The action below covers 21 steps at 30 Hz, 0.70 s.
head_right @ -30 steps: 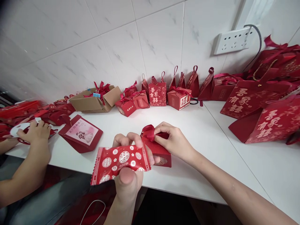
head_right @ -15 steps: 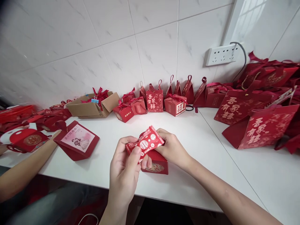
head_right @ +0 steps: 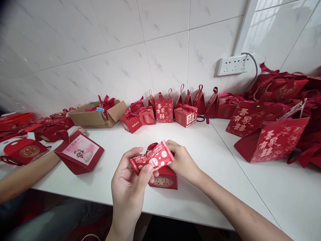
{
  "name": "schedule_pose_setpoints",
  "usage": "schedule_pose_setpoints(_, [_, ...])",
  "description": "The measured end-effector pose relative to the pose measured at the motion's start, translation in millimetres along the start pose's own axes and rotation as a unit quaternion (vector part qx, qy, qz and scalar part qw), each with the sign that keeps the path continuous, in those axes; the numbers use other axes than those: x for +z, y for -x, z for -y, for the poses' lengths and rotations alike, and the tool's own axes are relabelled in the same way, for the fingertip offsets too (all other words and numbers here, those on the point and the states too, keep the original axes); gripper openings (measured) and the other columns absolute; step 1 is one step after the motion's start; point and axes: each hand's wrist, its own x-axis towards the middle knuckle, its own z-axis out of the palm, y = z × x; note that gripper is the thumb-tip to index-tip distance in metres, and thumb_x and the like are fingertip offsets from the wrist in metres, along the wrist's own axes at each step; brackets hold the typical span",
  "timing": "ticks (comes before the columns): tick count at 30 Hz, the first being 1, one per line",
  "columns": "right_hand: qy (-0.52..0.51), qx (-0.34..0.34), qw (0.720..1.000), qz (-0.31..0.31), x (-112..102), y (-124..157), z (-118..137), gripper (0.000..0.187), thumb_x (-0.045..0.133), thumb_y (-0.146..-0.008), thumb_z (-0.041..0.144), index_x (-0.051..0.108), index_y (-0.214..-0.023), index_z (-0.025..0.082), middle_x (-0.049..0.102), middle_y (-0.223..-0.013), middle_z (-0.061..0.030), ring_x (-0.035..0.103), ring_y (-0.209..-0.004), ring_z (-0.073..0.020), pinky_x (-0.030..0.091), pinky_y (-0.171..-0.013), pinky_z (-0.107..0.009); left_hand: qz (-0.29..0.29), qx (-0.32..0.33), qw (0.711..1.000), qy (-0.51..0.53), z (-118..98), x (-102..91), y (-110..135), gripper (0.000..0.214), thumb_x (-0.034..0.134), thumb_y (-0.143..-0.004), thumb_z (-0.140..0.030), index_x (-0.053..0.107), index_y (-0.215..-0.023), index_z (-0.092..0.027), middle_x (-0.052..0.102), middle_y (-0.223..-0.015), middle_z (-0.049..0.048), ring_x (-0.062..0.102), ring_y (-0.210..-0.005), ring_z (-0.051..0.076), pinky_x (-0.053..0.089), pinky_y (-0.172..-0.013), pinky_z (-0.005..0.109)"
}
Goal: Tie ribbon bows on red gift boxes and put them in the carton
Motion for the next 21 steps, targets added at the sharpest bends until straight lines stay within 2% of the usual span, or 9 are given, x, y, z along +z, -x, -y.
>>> schedule_pose_setpoints(7, [-0.022, 0.002, 1.0, -0.002, -1, 0, 3, 0.009, 0.056, -0.069, 0.018, 0.064, -0.071, 0.021, 0.063, -0.082, -0.002, 0.063, -0.073, -0.017, 0.049, -0.067, -0.028, 0.006, 0.039, 0.999, -0.029, 1, -3.8, 5, 0.028, 0.076, -0.069, -0.033, 0.059, -0.086, -0.02, 0.061, -0.066, -0.001, 0.053, -0.05, 0.008, 0.048, -0.052, 0.018])
schedule_pose_setpoints(11, [-0.026, 0.002, 1.0, -0.012, -1, -1, 2, 0.012, 0.057, -0.067, 0.018, 0.067, -0.073, 0.021, 0.064, -0.082, -0.0018, 0.063, -0.073, -0.017, 0.05, -0.068, -0.029, 0.004, 0.056, 0.998, -0.04, 3, -4.2, 7, 0.027, 0.075, -0.071, -0.037, 0.057, -0.083, -0.021, 0.063, -0.077, 0.0013, 0.058, -0.058, 0.009, 0.047, -0.052, 0.016])
schedule_pose_setpoints(15, [-0.005, 0.0, 1.0, -0.004, 0, 0, 2, 0.011, 0.056, -0.074, 0.025, 0.066, -0.071, 0.023, 0.066, -0.083, -0.003, 0.063, -0.076, -0.0189, 0.05, -0.072, -0.031, -0.006, 0.092, 0.995, -0.026, 5, -13.6, -1, 0.026, 0.073, -0.073, -0.035, 0.057, -0.086, -0.019, 0.061, -0.069, -0.0009, 0.056, -0.052, 0.008, 0.047, -0.051, 0.016])
schedule_pose_setpoints(18, [0.015, 0.003, 1.0, -0.007, 0, 2, -6, 0.02, 0.057, -0.078, 0.04, 0.067, -0.069, 0.026, 0.066, -0.084, -0.0063, 0.064, -0.077, -0.0229, 0.052, -0.068, -0.033, -0.047, 0.138, 0.988, -0.043, 9, -40.7, -20, 0.028, 0.07, -0.076, -0.036, 0.057, -0.092, -0.018, 0.063, -0.068, -0.0008, 0.059, -0.053, 0.009, 0.049, -0.053, 0.019])
schedule_pose_setpoints(21, [0.017, 0.012, 1.0, -0.005, 0, 0, -27, 0.023, 0.062, -0.072, 0.052, 0.068, -0.066, 0.031, 0.067, -0.089, -0.0115, 0.065, -0.073, -0.0269, 0.053, -0.06, -0.036, -0.134, 0.143, 0.974, -0.115, 5, -93.4, -48, 0.034, 0.07, -0.077, -0.037, 0.058, -0.101, -0.016, 0.065, -0.072, 0.0004, 0.062, -0.06, 0.01, 0.051, -0.06, 0.021])
